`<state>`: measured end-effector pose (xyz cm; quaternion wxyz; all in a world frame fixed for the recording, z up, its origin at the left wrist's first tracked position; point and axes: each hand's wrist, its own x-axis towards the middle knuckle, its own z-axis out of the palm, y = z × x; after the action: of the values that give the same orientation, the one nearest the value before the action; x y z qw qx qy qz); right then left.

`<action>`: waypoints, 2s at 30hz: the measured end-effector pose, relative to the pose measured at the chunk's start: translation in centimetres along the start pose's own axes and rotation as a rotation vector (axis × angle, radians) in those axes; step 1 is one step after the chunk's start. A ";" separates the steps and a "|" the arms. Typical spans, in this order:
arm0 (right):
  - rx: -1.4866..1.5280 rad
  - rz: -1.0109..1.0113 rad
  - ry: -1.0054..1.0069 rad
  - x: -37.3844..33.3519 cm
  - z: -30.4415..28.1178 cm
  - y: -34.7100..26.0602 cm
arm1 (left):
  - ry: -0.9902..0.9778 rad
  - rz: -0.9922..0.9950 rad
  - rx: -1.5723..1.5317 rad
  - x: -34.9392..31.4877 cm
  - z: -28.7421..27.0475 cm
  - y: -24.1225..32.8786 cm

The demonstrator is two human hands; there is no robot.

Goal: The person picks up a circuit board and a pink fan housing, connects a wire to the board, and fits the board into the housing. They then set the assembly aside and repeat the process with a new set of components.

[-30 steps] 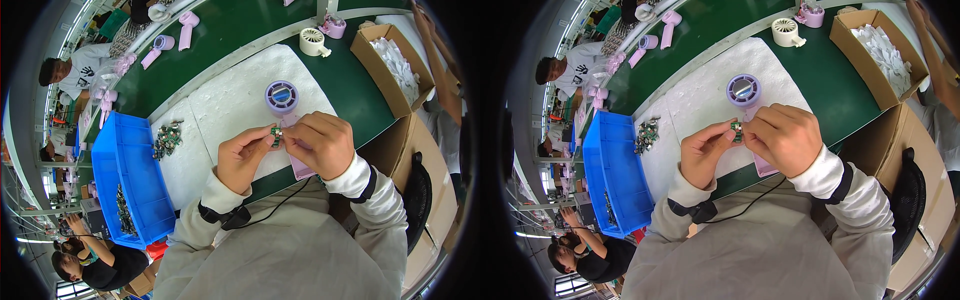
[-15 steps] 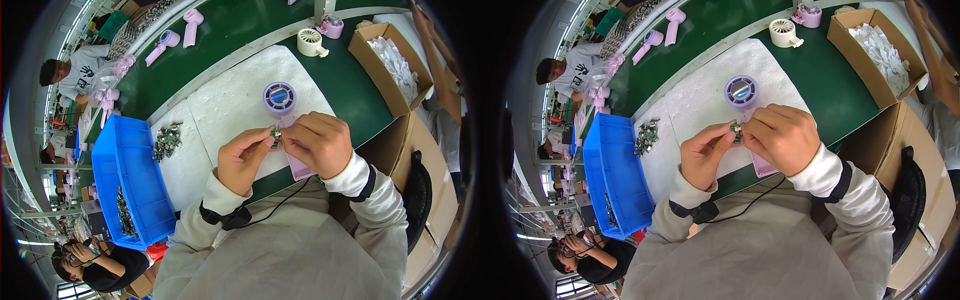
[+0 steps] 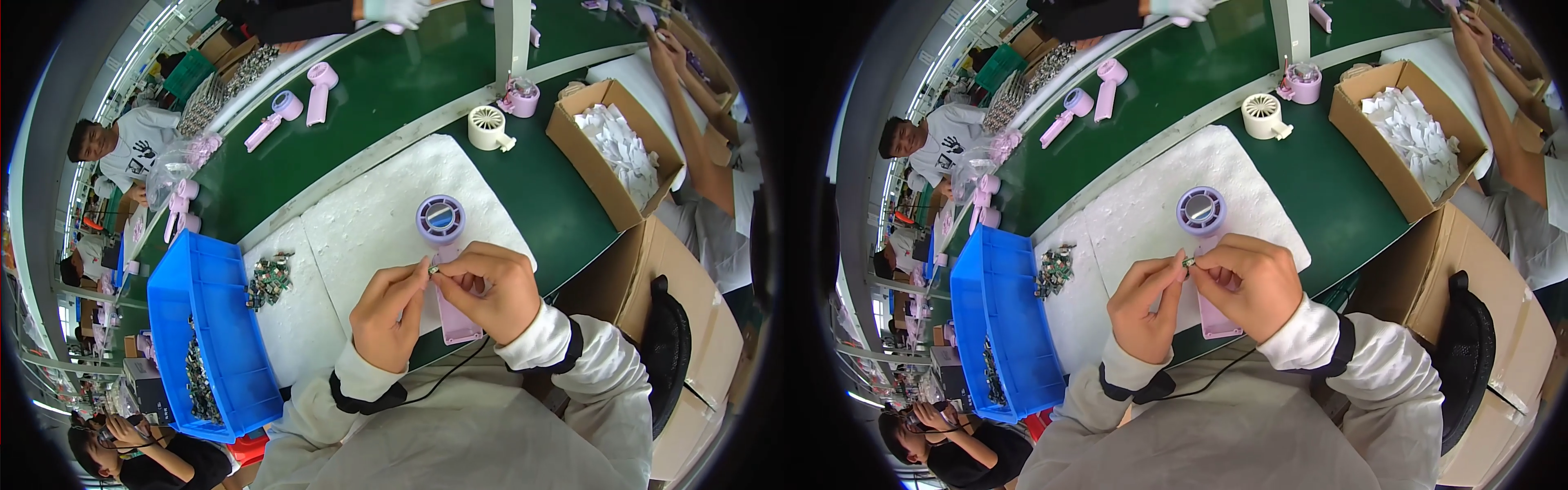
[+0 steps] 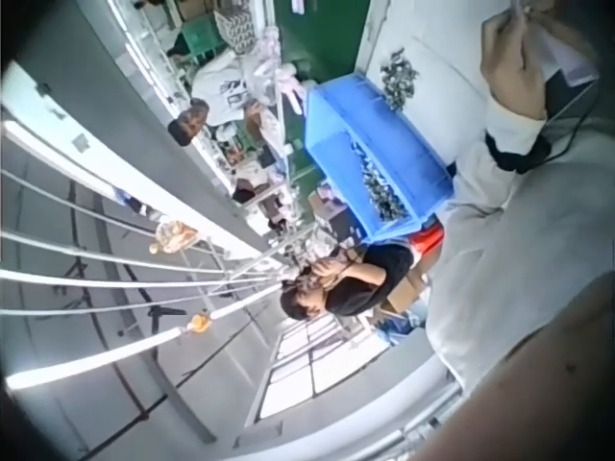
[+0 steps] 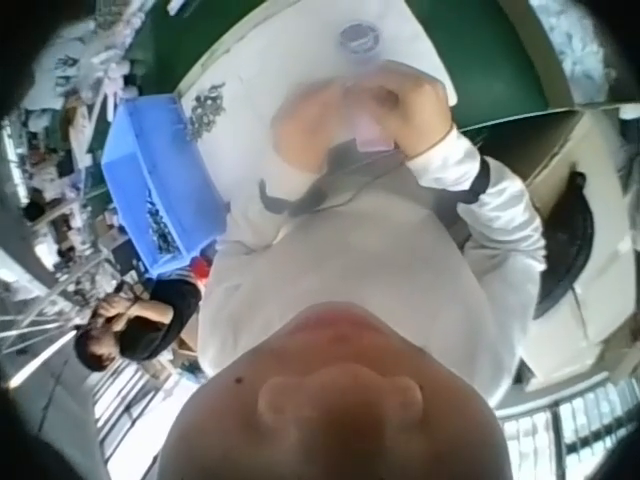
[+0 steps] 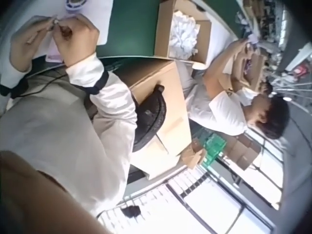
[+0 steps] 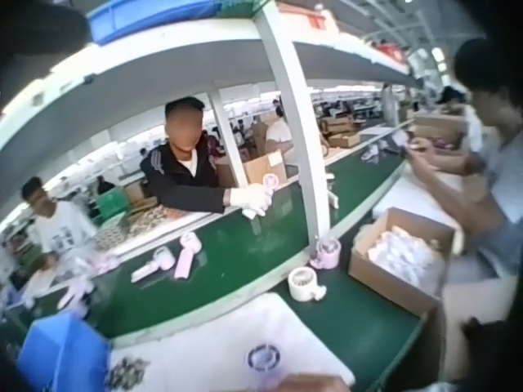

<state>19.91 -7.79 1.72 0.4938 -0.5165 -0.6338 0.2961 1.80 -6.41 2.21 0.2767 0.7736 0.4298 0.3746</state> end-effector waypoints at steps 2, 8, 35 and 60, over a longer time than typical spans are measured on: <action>0.022 0.037 0.016 0.1 0.1 0.1 | 0.006 0.017 0.026 0.5 0.2 0.1; 0.057 0.032 0.001 0.2 0.0 -0.2 | 0.011 0.049 0.059 0.0 0.2 0.0; -0.117 -0.140 -0.032 1.3 -0.5 0.5 | 0.567 -0.580 -1.212 13.6 -8.7 -11.2; -0.210 -0.231 -0.125 1.6 -0.8 0.9 | 0.104 -0.418 1.072 37.9 3.7 -21.7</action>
<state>20.96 -6.15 1.73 0.4276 -0.4694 -0.7459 0.2011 8.12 36.59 -3.25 -0.1073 0.6848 0.7164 0.0795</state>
